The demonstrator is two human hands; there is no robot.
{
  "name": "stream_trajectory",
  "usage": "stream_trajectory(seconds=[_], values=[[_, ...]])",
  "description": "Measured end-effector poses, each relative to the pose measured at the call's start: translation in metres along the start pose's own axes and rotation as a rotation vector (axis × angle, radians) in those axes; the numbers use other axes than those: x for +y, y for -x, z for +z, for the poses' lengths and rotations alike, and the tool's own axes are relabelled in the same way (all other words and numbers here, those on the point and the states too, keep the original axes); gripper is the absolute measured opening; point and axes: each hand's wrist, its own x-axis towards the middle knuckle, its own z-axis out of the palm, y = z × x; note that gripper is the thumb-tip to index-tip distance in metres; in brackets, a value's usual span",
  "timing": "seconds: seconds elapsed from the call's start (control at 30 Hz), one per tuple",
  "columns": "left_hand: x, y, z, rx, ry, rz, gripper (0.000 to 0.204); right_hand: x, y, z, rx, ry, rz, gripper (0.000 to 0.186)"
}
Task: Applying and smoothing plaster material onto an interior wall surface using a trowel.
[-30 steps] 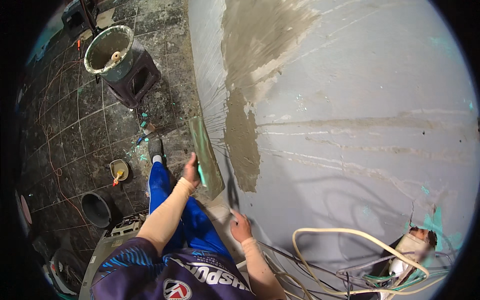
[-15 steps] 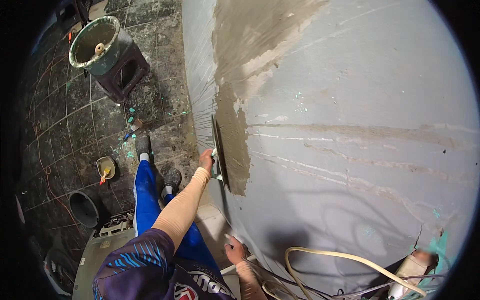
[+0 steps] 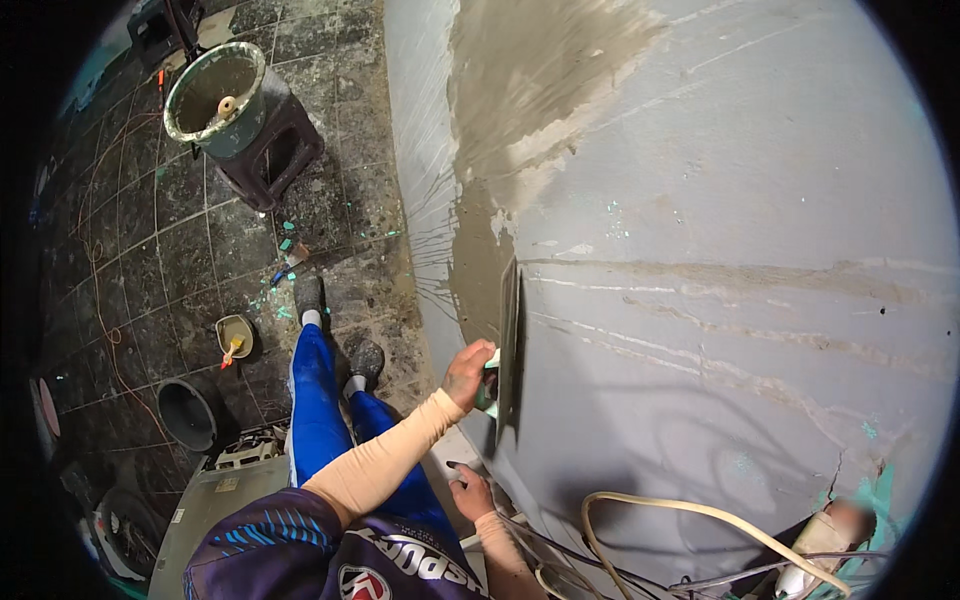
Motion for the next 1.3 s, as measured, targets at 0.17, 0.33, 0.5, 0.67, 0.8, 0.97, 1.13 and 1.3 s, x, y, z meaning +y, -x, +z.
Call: stream_trajectory(seconds=[0.17,0.33,0.5,0.67,0.8,0.97,1.13,1.3], values=[[-0.018,-0.031,-0.090,0.387,0.125,0.101,0.017,-0.013,-0.001,-0.006,-0.040,-0.045,0.031,0.036],[-0.083,-0.116,-0.156,0.568,0.133,-0.197,0.018,-0.017,0.023,-0.020,0.046,0.028,0.040,0.036],[-0.116,-0.158,-0.131,0.590,-0.100,-0.270,0.020,0.015,0.032,-0.014,0.006,-0.013,0.164,0.034],[-0.085,-0.130,-0.112,0.419,0.108,-0.223,0.020,0.027,0.043,-0.003,-0.038,-0.066,0.138,0.033],[-0.071,-0.097,-0.074,0.435,-0.363,0.090,0.031,0.016,0.033,0.014,-0.062,-0.124,0.034,0.033],[-0.036,-0.021,0.014,0.429,-0.556,0.271,0.034,0.009,0.022,0.009,-0.035,0.009,0.025,0.033],[-0.014,0.024,0.030,0.232,-0.398,0.304,0.030,0.026,0.013,0.007,0.017,0.034,-0.028,0.031],[-0.042,-0.031,-0.069,0.513,-0.231,0.075,0.030,0.003,0.027,-0.003,-0.032,-0.028,0.100,0.031]])
